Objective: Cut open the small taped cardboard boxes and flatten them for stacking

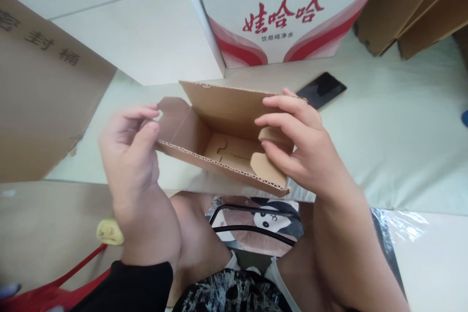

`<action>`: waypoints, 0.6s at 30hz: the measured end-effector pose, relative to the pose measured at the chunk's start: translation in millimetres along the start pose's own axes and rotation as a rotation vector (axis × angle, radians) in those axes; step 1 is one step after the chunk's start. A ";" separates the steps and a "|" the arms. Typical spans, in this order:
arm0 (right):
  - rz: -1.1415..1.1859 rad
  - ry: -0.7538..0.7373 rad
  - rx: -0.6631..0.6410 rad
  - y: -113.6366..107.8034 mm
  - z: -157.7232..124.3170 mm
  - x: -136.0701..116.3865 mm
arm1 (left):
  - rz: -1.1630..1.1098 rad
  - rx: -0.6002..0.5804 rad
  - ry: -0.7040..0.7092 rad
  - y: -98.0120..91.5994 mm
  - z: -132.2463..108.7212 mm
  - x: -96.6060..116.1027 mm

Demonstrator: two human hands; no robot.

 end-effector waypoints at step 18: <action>-0.056 0.019 -0.094 2.0 -3.1 -4.3 | 0.078 -0.576 -0.149 10.4 -19.2 8.7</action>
Point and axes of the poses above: each hand's wrist, its own z-axis towards the middle knuckle, its own y-axis out of the palm, x = y × z, the point moved 7 cm from there along z, towards the middle knuckle, and after that the axes turned 8 degrees about -z, right-handed, at the moved point
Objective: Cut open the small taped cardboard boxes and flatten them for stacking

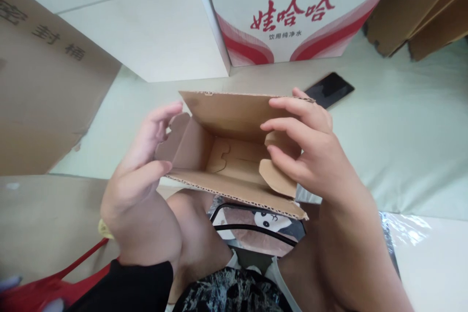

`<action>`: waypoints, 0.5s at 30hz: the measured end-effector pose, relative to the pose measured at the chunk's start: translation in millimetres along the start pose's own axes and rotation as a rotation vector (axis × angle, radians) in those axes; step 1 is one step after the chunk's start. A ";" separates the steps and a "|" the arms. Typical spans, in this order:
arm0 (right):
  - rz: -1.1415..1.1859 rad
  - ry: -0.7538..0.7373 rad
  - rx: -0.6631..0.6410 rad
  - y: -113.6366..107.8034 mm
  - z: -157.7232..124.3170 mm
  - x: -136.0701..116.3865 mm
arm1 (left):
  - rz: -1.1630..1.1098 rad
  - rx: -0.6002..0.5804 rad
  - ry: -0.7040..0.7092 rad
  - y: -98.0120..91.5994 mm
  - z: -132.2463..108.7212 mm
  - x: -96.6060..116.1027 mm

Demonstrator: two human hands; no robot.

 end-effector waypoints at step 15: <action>-0.053 0.021 -0.013 6.4 -2.8 -4.0 | 0.166 0.080 -0.328 4.6 -26.3 19.6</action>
Point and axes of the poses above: each hand's wrist, its own z-axis towards the middle knuckle, its own y-axis out of the palm, x = y × z, the point moved 7 cm from there along z, towards the middle knuckle, and after that the axes turned 8 degrees about -z, right-handed, at the moved point
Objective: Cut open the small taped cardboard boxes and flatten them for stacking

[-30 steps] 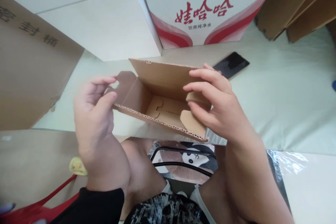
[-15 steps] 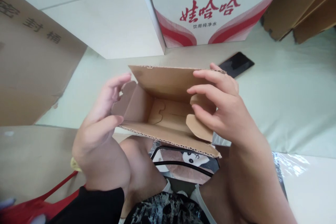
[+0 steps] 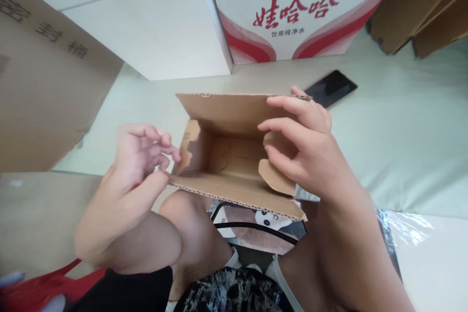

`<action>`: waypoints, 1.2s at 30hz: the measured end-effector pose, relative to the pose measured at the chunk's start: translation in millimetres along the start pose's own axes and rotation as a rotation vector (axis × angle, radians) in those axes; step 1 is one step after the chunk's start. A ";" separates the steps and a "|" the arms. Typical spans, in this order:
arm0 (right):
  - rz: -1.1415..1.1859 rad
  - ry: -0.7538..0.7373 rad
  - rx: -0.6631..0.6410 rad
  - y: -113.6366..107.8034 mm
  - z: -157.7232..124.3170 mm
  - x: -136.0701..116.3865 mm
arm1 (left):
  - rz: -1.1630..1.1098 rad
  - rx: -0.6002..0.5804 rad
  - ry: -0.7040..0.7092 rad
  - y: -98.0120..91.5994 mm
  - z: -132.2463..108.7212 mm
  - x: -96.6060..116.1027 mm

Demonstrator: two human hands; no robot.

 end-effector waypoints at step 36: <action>-0.016 -0.147 -0.398 8.1 -26.4 -28.9 | -0.081 0.051 0.220 1.5 72.5 -50.3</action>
Point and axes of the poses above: each hand's wrist, its own z-axis towards the middle knuckle, its own y-axis out of the palm, x = y × z, the point moved 7 cm from there along z, towards the middle knuckle, and after that the axes turned 8 degrees about -z, right-handed, at the moved point
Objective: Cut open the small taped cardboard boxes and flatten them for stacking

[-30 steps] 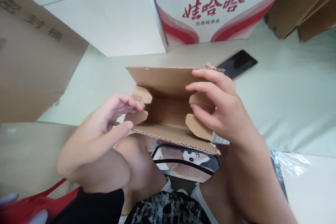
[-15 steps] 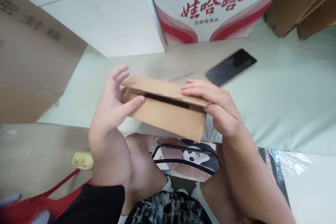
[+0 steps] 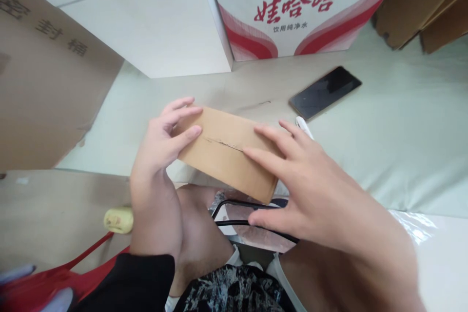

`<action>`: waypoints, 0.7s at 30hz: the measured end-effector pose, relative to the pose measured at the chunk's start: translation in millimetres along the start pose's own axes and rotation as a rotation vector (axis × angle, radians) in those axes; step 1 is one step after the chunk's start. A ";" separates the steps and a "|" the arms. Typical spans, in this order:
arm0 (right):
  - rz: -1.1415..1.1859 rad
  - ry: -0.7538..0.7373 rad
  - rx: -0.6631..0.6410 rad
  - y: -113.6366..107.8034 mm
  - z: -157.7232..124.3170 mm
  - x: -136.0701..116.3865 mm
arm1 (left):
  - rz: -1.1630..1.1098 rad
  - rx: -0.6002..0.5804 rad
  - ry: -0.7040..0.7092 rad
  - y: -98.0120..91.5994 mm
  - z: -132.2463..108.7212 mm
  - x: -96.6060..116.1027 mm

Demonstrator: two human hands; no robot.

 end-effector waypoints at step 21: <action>0.807 0.391 0.149 15.6 13.3 66.4 | -0.687 -0.121 -0.146 15.9 -13.5 -13.0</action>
Point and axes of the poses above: each hand's wrist, its own z-axis towards the middle knuckle, its own y-axis out of the palm, x = y × z, the point moved 7 cm from there along z, towards the middle knuckle, and after that the axes turned 8 degrees about -z, right-handed, at the moved point
